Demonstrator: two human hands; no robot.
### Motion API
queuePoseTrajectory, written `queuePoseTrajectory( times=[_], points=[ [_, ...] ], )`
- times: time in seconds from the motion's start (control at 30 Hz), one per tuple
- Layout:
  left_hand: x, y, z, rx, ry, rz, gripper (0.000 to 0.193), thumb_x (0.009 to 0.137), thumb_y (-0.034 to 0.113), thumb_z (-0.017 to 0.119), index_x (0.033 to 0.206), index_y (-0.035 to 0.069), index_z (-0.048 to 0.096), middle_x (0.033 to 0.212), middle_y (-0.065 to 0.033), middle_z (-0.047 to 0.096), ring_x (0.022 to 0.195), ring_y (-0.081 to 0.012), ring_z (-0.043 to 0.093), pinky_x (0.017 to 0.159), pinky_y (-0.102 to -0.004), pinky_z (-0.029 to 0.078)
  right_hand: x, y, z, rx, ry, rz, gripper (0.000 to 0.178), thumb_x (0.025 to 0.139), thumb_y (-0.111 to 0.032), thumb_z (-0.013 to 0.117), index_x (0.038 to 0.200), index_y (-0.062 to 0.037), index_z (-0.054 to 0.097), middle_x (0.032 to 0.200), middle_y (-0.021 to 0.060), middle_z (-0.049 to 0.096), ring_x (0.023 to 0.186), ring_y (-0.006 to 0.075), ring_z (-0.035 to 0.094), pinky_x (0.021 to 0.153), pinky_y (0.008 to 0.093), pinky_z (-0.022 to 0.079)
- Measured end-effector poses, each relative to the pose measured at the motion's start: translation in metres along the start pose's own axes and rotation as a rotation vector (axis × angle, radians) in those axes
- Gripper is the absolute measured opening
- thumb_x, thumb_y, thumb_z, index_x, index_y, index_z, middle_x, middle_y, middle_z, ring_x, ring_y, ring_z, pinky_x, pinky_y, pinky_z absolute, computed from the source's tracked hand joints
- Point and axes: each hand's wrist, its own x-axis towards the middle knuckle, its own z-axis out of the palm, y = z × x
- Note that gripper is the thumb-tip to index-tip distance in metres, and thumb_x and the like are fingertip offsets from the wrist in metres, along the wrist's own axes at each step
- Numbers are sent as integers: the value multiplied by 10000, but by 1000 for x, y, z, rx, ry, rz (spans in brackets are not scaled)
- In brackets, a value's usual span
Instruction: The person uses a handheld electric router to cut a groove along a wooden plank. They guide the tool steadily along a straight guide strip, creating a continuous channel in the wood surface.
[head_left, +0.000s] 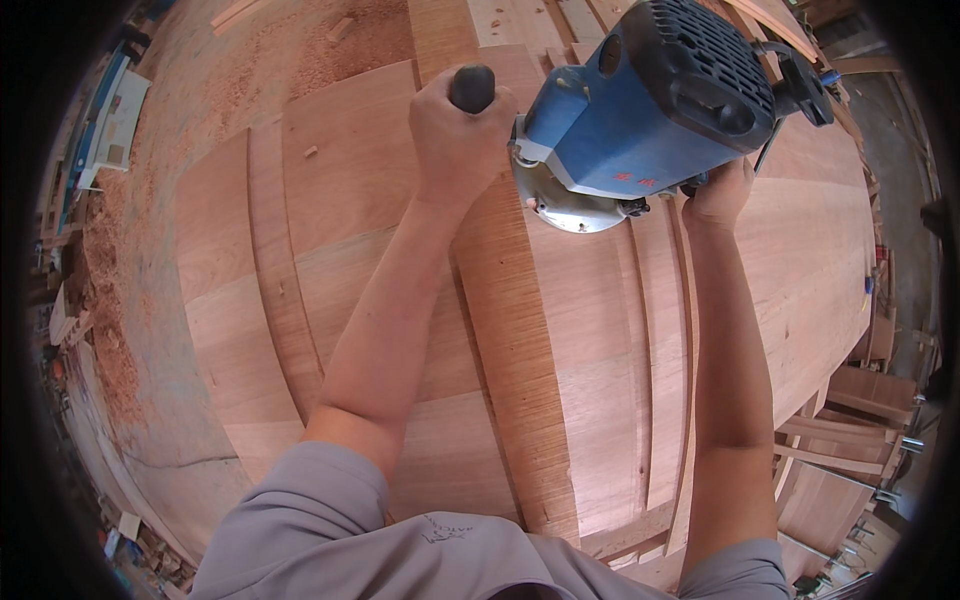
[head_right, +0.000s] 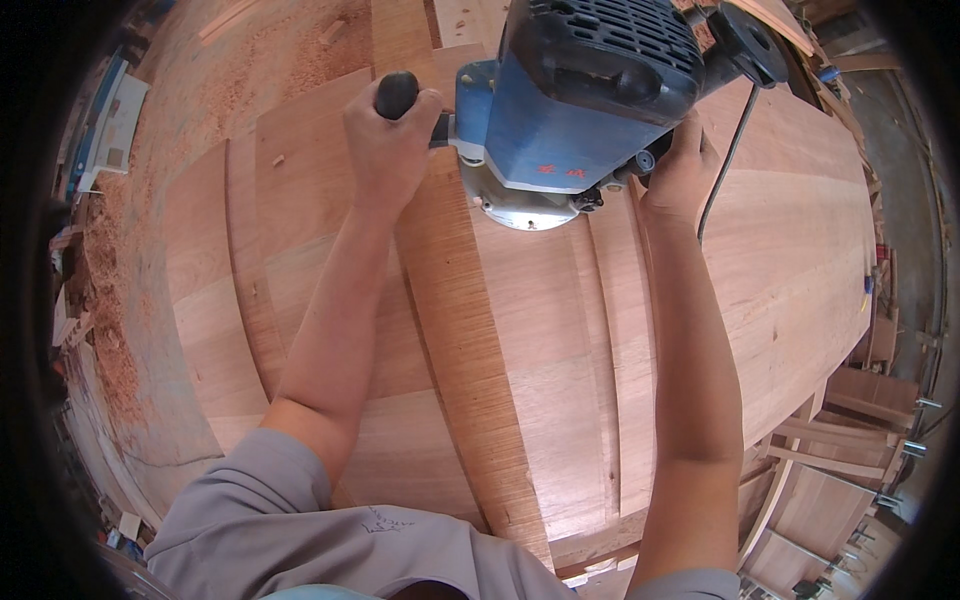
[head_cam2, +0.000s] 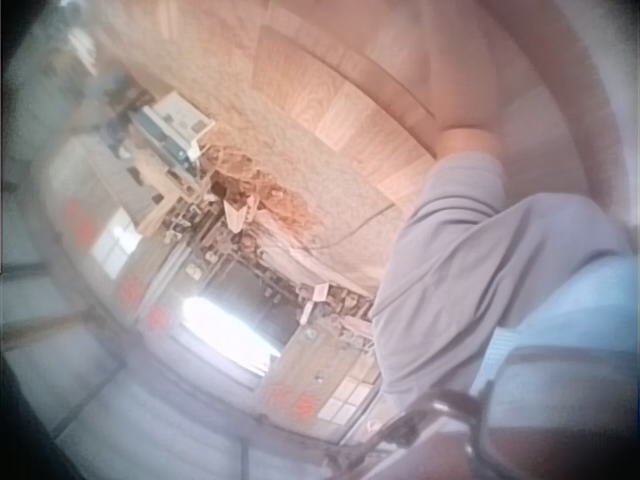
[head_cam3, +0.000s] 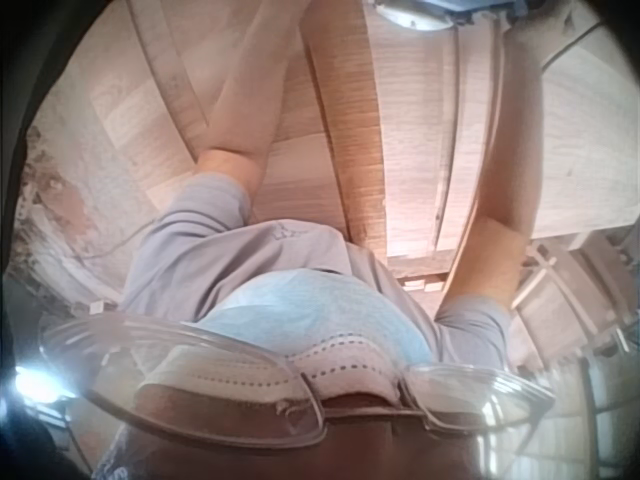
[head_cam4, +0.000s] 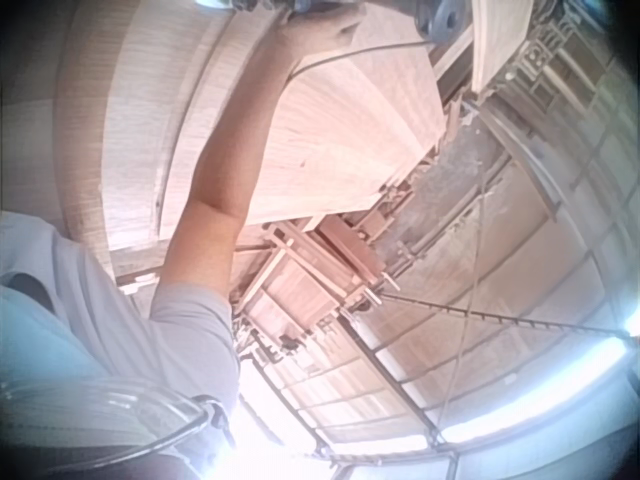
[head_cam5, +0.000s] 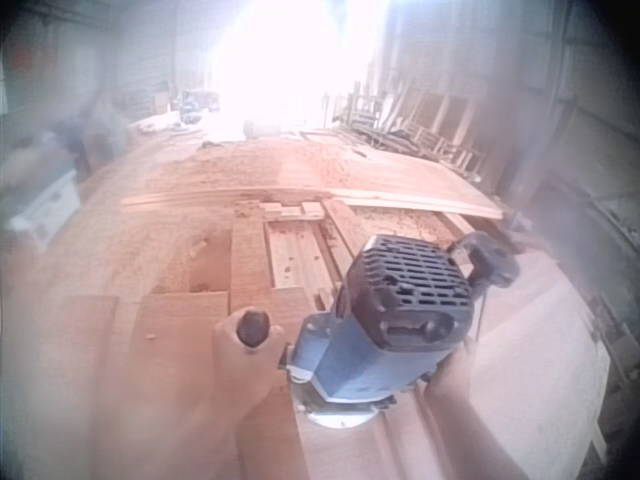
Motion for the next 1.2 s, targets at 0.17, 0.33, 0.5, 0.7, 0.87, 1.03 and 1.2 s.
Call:
queuePoseTrajectory(
  times=[0.17, 0.33, 0.5, 0.7, 0.87, 1.03, 1.2],
  points=[
    [4, -5, -3, 45, -39, 41, 149, 825, 69, 702, 730, -4, 613, 645, -13, 599, 567, -76, 548, 478, -272, 453, 2, 5, -1, 53, -12, -27, 332, 988, -296, 597, 957, 24, 678, 823, 54, 654, 669, 129, 617, 534, 269, 475],
    [3, 0, 1, -28, -3, 8, 183, 784, 68, 692, 675, 11, 557, 579, -3, 508, 560, -87, 480, 514, -301, 420, 1, 2, 2, 67, -41, -64, 339, 984, -276, 606, 1000, 54, 681, 827, 65, 655, 685, 133, 623, 581, 267, 492],
    [5, -2, 0, -38, -5, -13, 179, 788, 68, 695, 682, 8, 563, 586, 0, 513, 564, -84, 477, 512, -300, 417, 1, -2, 1, 38, 6, 7, 351, 982, -279, 606, 953, 60, 692, 804, 61, 652, 670, 124, 595, 577, 269, 460],
    [5, 6, -3, 3, -33, -26, 184, 792, 77, 705, 694, 0, 569, 590, -14, 524, 562, -90, 481, 516, -302, 418, 3, -1, 3, 63, 25, -43, 386, 983, -311, 618, 921, 62, 694, 812, 42, 662, 676, 108, 570, 603, 246, 431],
    [6, 4, -4, 21, -47, 12, 171, 814, 48, 687, 703, 9, 563, 618, -7, 525, 573, -82, 485, 506, -284, 414, 3, -4, -3, 32, -13, 5, 397, 988, -315, 619, 969, 74, 694, 868, 55, 684, 739, 121, 609, 667, 248, 470],
    [7, 7, -2, -15, -39, 1, 205, 799, 42, 688, 681, 21, 521, 594, 2, 449, 579, -82, 426, 517, -298, 375, -1, -7, 1, 56, -6, -13, 406, 990, -313, 625, 1004, 87, 691, 927, 80, 700, 809, 137, 649, 722, 259, 509],
    [9, 4, -1, -39, -30, -29, 198, 802, 43, 690, 688, 20, 529, 603, 4, 465, 579, -83, 439, 517, -293, 379, -3, -10, 2, 83, -31, -3, 390, 990, -298, 616, 1011, 85, 688, 926, 82, 701, 808, 147, 659, 721, 262, 510]
  ],
)
